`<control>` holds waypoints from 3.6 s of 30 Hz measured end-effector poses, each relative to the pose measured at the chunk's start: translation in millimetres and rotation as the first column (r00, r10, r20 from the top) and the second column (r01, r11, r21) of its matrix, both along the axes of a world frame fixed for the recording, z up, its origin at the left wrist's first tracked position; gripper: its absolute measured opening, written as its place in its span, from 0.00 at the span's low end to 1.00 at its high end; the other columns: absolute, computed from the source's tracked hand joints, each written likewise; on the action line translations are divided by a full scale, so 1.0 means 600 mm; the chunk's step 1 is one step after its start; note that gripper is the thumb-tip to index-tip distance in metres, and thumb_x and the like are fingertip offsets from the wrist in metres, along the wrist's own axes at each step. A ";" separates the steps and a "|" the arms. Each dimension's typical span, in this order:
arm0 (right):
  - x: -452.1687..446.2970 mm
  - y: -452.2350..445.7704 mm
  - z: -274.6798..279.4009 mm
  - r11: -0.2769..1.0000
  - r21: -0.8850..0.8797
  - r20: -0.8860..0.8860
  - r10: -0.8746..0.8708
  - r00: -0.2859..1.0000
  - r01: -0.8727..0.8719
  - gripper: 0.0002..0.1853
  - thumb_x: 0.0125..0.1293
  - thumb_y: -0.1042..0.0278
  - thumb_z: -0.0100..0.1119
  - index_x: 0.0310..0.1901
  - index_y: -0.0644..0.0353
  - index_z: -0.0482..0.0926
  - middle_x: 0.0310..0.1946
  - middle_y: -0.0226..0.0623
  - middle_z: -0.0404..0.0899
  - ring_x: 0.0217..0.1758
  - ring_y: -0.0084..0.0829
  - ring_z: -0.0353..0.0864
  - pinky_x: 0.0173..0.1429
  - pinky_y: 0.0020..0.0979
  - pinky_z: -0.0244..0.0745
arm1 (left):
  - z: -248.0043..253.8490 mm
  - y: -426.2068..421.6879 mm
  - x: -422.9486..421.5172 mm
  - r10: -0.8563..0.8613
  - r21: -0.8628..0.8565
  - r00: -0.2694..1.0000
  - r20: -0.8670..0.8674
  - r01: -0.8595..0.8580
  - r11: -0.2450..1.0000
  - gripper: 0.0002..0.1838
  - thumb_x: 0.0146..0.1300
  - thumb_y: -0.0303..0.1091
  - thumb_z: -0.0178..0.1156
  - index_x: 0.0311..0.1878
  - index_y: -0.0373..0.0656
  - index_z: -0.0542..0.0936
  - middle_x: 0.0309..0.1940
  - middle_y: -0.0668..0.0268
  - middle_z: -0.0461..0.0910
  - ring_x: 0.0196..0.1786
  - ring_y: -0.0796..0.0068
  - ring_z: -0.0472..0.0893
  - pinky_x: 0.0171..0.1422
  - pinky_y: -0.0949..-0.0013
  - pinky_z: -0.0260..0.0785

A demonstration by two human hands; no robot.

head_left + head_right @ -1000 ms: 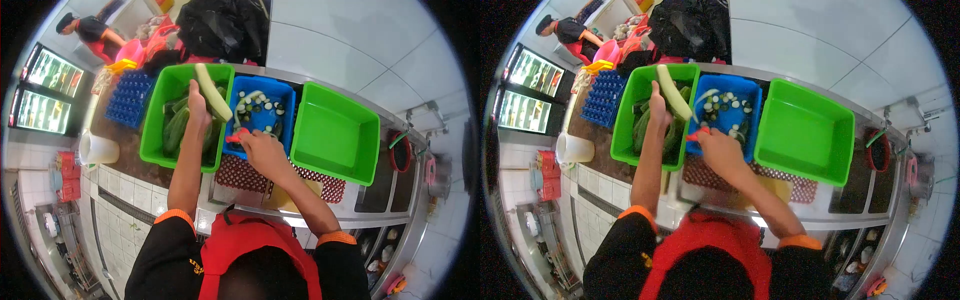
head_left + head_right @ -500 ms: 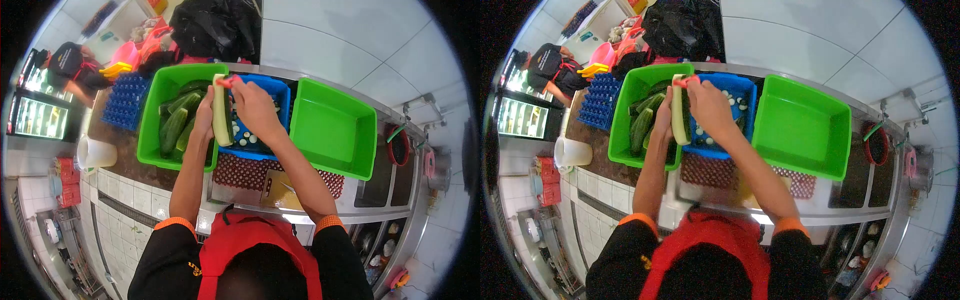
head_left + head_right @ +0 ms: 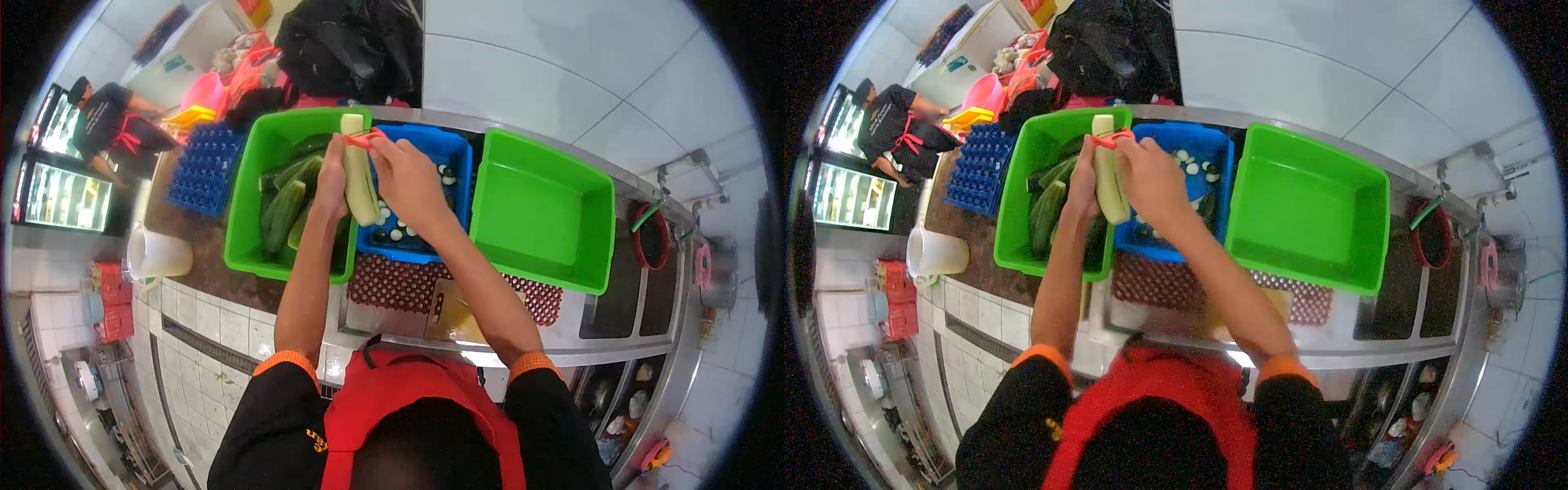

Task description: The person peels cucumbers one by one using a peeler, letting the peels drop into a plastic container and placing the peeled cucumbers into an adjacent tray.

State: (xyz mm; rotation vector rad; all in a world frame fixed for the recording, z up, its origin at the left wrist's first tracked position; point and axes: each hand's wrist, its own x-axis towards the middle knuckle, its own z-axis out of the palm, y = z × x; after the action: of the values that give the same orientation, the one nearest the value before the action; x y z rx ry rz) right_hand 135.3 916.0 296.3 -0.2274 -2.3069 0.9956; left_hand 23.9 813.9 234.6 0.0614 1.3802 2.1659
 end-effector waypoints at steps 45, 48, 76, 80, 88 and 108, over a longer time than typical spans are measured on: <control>0.013 0.021 0.016 0.993 0.111 -0.067 -0.035 0.997 0.042 0.07 0.68 0.65 0.50 0.43 0.56 0.75 0.29 0.45 0.74 0.29 0.50 0.78 0.31 0.47 0.75 | 0.039 -0.020 0.022 -0.223 -0.162 0.963 -0.151 0.198 0.967 0.28 0.70 0.59 0.44 0.48 0.41 0.77 0.28 0.67 0.79 0.25 0.81 0.77 0.29 0.76 0.71; 0.030 -0.005 0.011 1.000 0.013 0.052 0.005 0.999 -0.006 0.08 0.67 0.69 0.52 0.44 0.61 0.77 0.28 0.47 0.75 0.33 0.51 0.78 0.36 0.45 0.72 | 0.033 -0.015 0.010 -0.114 -0.146 0.960 -0.256 0.078 0.986 0.30 0.70 0.61 0.42 0.47 0.41 0.77 0.27 0.66 0.80 0.24 0.77 0.77 0.29 0.73 0.72; -0.024 0.003 0.021 0.999 0.040 -0.012 -0.016 1.000 0.016 0.09 0.68 0.66 0.51 0.46 0.58 0.76 0.28 0.45 0.74 0.32 0.50 0.76 0.35 0.46 0.71 | 0.046 -0.025 -0.008 -0.182 -0.172 0.968 -0.174 0.152 0.973 0.28 0.74 0.56 0.36 0.60 0.42 0.70 0.44 0.66 0.77 0.42 0.78 0.76 0.49 0.71 0.70; -0.006 -0.015 -0.019 0.999 0.053 0.032 0.007 0.999 -0.009 0.09 0.68 0.68 0.51 0.46 0.59 0.76 0.28 0.47 0.74 0.32 0.52 0.76 0.36 0.46 0.71 | 0.033 -0.012 -0.027 -0.136 -0.170 0.949 -0.284 0.090 0.981 0.29 0.74 0.57 0.35 0.58 0.42 0.71 0.43 0.65 0.77 0.42 0.75 0.77 0.48 0.70 0.71; 0.119 -0.045 -0.070 0.968 -0.148 0.168 0.228 0.959 -0.204 0.07 0.67 0.71 0.51 0.43 0.61 0.77 0.26 0.48 0.73 0.33 0.50 0.76 0.36 0.44 0.70 | -0.017 -0.024 -0.112 0.326 0.117 0.931 0.167 -0.347 0.931 0.29 0.73 0.57 0.31 0.54 0.43 0.71 0.40 0.59 0.78 0.35 0.60 0.79 0.43 0.55 0.75; 0.102 -0.050 -0.035 0.987 0.063 0.322 0.121 0.939 -0.148 0.07 0.66 0.67 0.52 0.43 0.56 0.76 0.29 0.45 0.75 0.32 0.51 0.78 0.35 0.48 0.74 | 0.008 -0.026 -0.064 0.094 -0.034 0.992 -0.081 -0.097 0.995 0.30 0.74 0.58 0.31 0.49 0.43 0.74 0.34 0.62 0.78 0.33 0.68 0.79 0.39 0.58 0.75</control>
State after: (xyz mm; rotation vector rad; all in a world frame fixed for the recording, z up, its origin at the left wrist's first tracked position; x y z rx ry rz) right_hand 196.3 885.8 275.2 -0.2087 -2.6842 0.9810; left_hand -14.4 798.4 239.3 0.0689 1.4966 2.2365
